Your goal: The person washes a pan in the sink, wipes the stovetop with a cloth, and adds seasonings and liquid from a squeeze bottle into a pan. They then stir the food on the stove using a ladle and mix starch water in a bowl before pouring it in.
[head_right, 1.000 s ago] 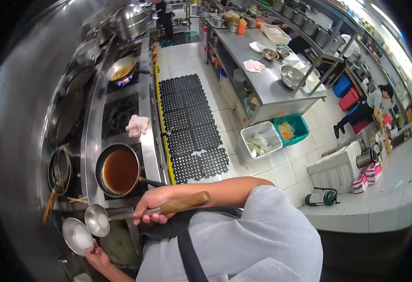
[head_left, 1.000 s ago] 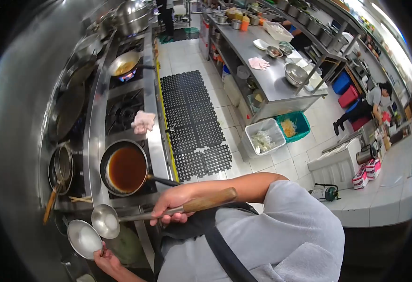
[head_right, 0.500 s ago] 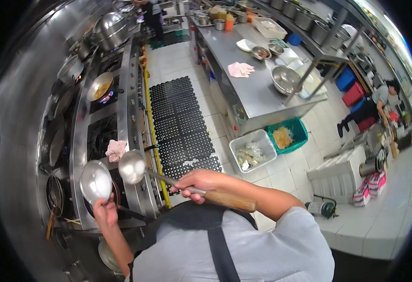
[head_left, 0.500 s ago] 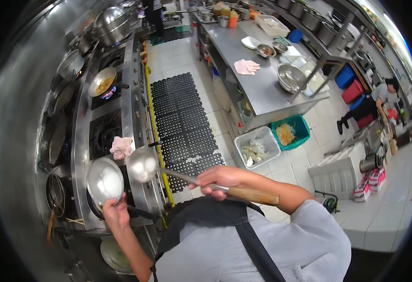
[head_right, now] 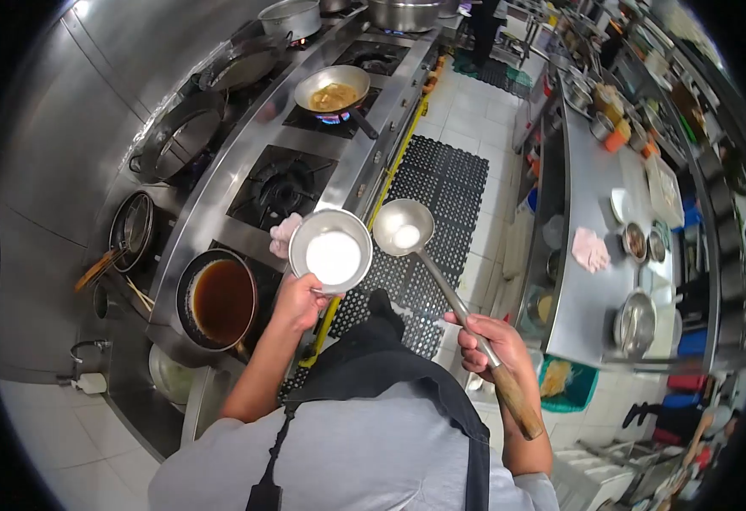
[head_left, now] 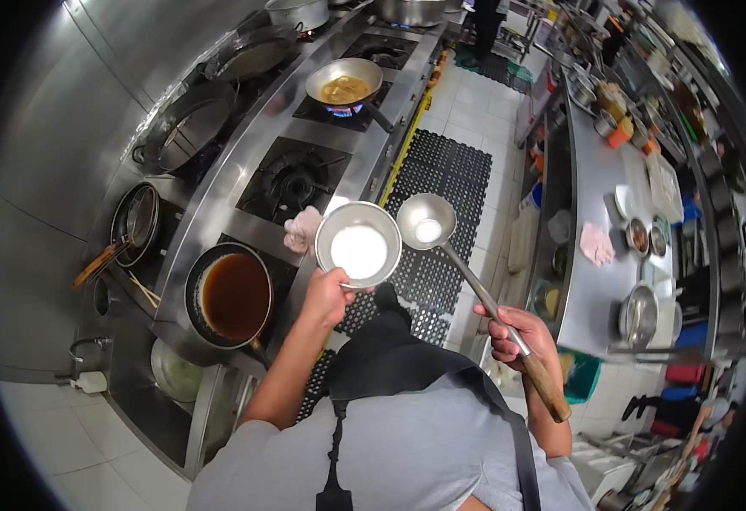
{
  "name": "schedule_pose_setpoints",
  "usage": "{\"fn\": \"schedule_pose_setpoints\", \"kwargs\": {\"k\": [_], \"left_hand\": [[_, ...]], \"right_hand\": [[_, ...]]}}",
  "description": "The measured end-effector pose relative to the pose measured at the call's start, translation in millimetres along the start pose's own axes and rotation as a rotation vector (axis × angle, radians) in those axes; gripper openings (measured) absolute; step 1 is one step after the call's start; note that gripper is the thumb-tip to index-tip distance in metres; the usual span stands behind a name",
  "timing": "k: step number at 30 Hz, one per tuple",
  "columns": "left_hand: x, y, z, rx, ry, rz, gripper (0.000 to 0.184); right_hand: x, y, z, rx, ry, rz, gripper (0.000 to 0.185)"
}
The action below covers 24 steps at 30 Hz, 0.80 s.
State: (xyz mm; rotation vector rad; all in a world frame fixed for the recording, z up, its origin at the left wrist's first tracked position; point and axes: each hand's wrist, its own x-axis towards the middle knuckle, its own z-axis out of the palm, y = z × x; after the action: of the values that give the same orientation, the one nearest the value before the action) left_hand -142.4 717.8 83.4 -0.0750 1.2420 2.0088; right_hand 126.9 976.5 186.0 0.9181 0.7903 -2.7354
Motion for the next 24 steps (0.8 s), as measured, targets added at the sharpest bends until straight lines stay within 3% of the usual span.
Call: {"fn": "schedule_pose_setpoints", "kwargs": {"k": [5, 13, 17, 24], "left_hand": [[60.5, -5.4, 11.0, -0.026, 0.098, -0.074, 0.056], [110.7, 22.4, 40.5, -0.006, 0.179, 0.009, 0.057], [124.2, 29.3, 51.0, -0.057, 0.267, 0.056, 0.059], [143.2, 21.9, 94.9, -0.155, 0.568, 0.180, 0.058]], "right_hand": [[80.7, -111.7, 38.3, -0.119, -0.030, 0.038, 0.039], [288.6, -252.1, 87.4, -0.288, -0.218, 0.033, 0.031], [390.4, -293.6, 121.5, -0.699, -0.074, -0.168, 0.023], [535.2, -348.0, 101.9, -1.332, -0.044, -0.491, 0.031]]}}
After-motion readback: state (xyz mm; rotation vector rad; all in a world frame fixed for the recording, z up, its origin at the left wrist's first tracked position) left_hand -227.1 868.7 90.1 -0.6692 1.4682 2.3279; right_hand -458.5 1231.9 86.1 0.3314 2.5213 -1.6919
